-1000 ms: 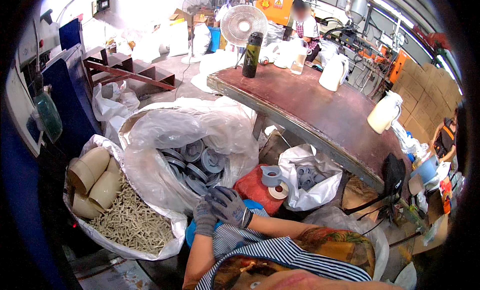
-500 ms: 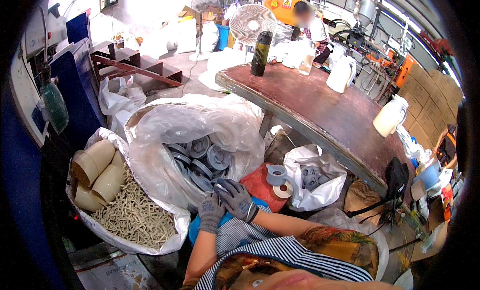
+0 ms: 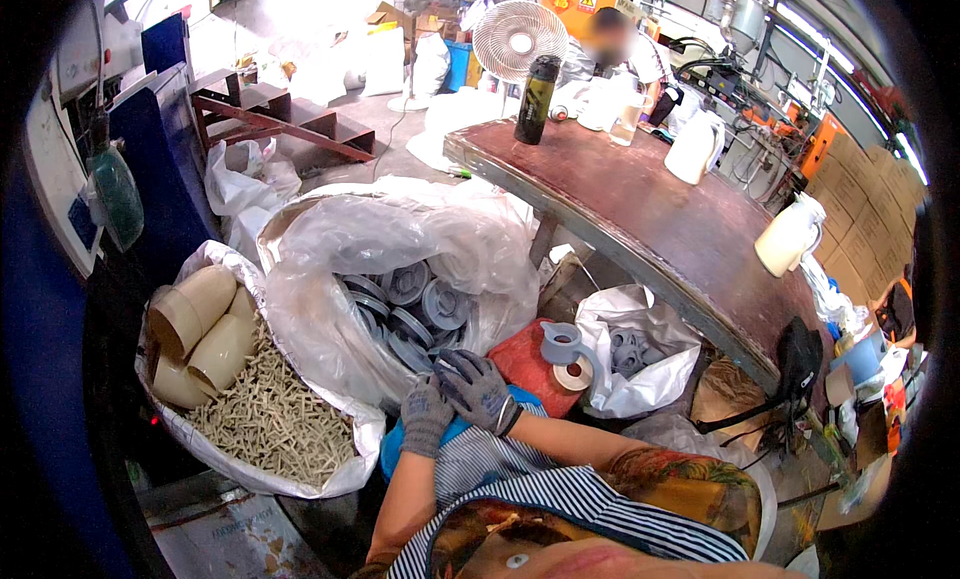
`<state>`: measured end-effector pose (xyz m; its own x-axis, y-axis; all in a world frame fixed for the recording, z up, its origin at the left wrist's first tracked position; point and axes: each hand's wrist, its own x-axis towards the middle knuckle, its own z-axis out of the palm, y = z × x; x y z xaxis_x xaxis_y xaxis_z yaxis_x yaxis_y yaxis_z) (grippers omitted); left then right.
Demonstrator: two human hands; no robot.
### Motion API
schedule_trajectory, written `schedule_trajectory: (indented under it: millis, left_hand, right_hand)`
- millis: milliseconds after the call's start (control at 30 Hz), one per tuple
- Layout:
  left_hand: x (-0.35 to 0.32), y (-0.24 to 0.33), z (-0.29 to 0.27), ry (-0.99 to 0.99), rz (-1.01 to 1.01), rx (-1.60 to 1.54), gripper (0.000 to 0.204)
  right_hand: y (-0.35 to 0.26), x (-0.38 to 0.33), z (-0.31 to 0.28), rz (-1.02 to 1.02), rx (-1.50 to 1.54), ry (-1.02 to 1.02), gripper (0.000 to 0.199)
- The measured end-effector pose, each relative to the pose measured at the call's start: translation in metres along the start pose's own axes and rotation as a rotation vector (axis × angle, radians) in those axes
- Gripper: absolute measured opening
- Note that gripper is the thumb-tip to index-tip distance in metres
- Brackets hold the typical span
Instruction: The person assembles plastic jugs by hand, picking up the jug body, fitting a plastic ring into a cap component, and attaching the combined lid to the top of the jug before placing it into a large bag.
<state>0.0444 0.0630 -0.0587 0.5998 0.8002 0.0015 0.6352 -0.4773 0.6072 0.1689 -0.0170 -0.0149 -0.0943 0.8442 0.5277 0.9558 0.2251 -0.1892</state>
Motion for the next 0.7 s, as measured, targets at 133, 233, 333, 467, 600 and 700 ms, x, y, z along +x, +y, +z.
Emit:
schedule_trajectory:
  millis: [133, 233, 333, 467, 600, 700]
  left_hand:
    - [0.0002, -0.0011, 0.0010, -0.003, 0.016, 0.021, 0.045]
    - [0.0007, -0.0007, -0.0012, -0.029, -0.014, 0.028, 0.046]
    - [0.0013, -0.0008, 0.0011, -0.032, -0.006, 0.028, 0.047]
    - [0.0010, 0.0011, -0.0031, -0.060, -0.027, 0.000, 0.049]
    - [0.0027, 0.0031, -0.0072, -0.128, -0.042, 0.040, 0.051]
    - [0.0036, -0.0035, 0.0007, -0.076, -0.032, 0.013, 0.051]
  right_hand:
    - [-0.0001, -0.0003, 0.0005, 0.015, 0.016, -0.012, 0.057]
    - [-0.0015, 0.0007, -0.0021, 0.015, 0.026, -0.026, 0.058]
    - [0.0004, -0.0019, -0.0009, 0.018, 0.016, -0.027, 0.059]
    - [0.0007, -0.0009, 0.0004, 0.013, 0.033, -0.018, 0.059]
    - [0.0004, -0.0007, -0.0001, 0.024, 0.024, -0.034, 0.059]
    - [0.0012, -0.0014, 0.0014, 0.025, 0.008, -0.042, 0.059]
